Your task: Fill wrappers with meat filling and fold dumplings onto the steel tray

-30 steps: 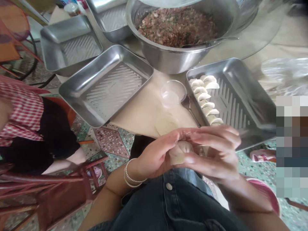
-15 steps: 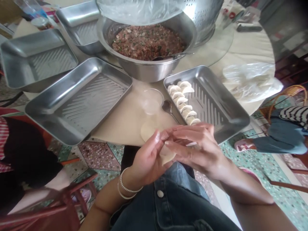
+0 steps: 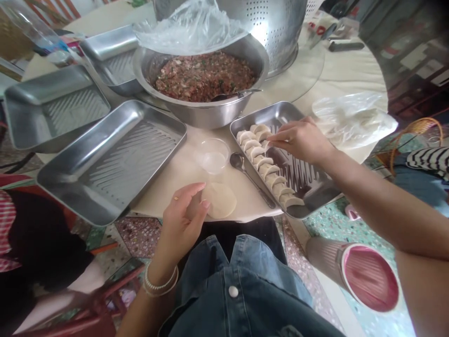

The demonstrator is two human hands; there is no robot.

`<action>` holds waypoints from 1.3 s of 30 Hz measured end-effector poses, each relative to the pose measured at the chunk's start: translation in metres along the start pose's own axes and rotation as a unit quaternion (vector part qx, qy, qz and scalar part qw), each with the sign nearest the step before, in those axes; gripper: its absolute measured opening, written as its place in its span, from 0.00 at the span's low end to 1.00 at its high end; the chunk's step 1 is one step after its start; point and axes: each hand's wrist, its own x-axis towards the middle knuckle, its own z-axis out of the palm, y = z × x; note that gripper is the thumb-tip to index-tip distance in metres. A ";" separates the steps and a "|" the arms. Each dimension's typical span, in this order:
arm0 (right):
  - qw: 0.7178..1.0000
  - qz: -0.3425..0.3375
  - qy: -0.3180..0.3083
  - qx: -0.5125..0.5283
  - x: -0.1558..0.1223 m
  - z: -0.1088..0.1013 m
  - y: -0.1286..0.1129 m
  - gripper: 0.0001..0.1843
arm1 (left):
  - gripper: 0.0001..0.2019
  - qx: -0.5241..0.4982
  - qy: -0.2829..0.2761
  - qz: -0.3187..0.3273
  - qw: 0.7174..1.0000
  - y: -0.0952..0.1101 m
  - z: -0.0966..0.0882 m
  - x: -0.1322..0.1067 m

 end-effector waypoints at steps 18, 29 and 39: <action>0.999 -0.027 0.021 -0.019 -0.001 -0.018 -0.021 0.15 | 0.16 0.199 -0.005 0.071 0.978 -0.002 0.015 0.008; 0.977 -0.207 -0.018 -0.046 -0.028 -0.030 -0.132 0.13 | 0.10 0.176 0.073 0.088 0.978 -0.003 0.022 0.007; 0.969 -0.200 -0.133 -0.059 -0.014 -0.008 -0.151 0.12 | 0.06 0.170 0.088 0.047 0.980 -0.001 0.027 0.013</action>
